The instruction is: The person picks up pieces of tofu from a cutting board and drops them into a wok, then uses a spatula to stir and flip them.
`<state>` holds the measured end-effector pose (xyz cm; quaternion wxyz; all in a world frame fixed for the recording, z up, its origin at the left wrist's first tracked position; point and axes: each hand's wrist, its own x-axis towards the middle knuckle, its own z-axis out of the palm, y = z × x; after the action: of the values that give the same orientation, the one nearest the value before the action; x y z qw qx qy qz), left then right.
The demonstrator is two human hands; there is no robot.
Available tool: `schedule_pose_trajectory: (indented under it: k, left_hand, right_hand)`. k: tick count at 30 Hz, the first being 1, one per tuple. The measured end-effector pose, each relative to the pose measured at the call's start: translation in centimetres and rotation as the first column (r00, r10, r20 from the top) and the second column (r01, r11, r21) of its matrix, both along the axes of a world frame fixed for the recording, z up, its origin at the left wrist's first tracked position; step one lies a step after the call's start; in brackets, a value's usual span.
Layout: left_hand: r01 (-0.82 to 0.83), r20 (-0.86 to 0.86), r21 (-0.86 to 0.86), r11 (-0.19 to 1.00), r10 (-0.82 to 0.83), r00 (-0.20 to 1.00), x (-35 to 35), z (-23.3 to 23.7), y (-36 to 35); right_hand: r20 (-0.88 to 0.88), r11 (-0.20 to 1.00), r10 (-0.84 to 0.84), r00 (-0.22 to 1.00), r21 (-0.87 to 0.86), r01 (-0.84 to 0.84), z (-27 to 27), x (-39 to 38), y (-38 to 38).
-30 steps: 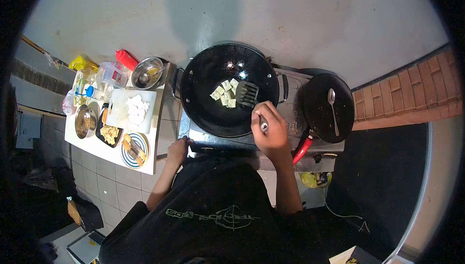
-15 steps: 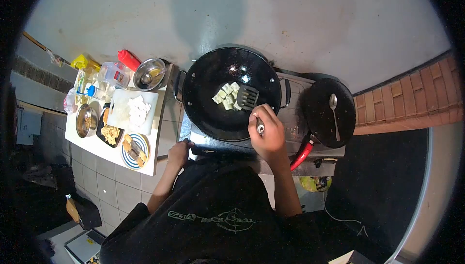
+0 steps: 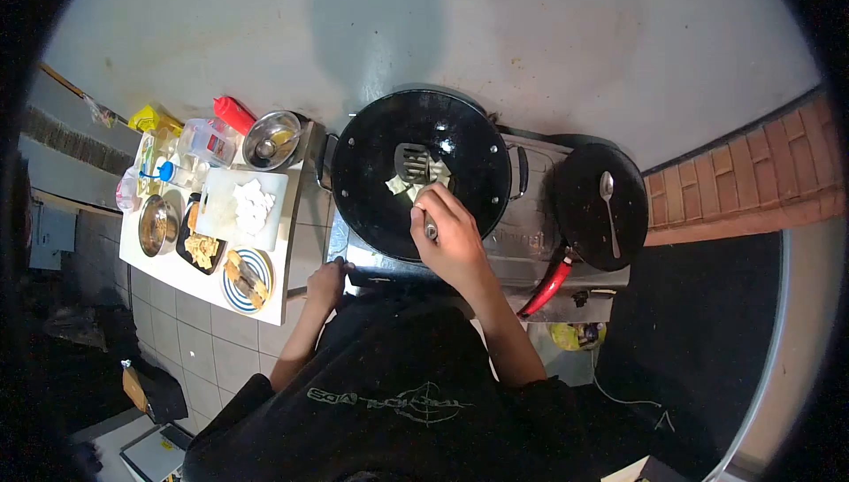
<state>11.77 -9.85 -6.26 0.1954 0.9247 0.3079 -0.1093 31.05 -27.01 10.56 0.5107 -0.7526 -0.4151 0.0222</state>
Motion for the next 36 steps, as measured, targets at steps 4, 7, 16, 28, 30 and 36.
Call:
schedule_pose_trajectory:
  k: [4,7,16,28,30,36]
  left_hand:
    - [0.010,-0.007,0.006,1.000,-0.009,1.000,0.0,0.1,0.0]
    - [0.021,-0.039,-0.001,1.000,-0.021,0.999,0.0,0.2,0.2]
    - [0.034,-0.073,-0.006,0.999,-0.034,0.997,0.1,-0.1,0.4]
    - [0.044,-0.052,0.011,0.999,-0.043,0.998,0.2,-0.9,0.5]
    - [0.050,-0.080,-0.003,0.999,-0.050,0.995,0.2,-0.7,0.6]
    - [0.032,-0.086,-0.046,0.998,-0.036,0.996,0.3,-0.3,0.6]
  right_hand:
    - [0.012,1.000,0.012,1.000,-0.016,-0.012,-0.4,0.1,0.3]
    - [0.010,0.999,0.002,1.000,-0.042,-0.002,-0.5,0.2,0.4]
    - [0.012,0.998,0.054,0.998,-0.027,-0.053,-0.8,0.9,0.3]
    - [0.046,1.000,0.006,0.999,-0.005,-0.006,1.0,1.5,-0.3]
    - [0.035,1.000,0.000,0.999,-0.018,0.001,1.1,1.8,-0.7]
    - [0.010,0.998,0.007,1.000,-0.056,-0.006,1.3,1.5,-1.6]
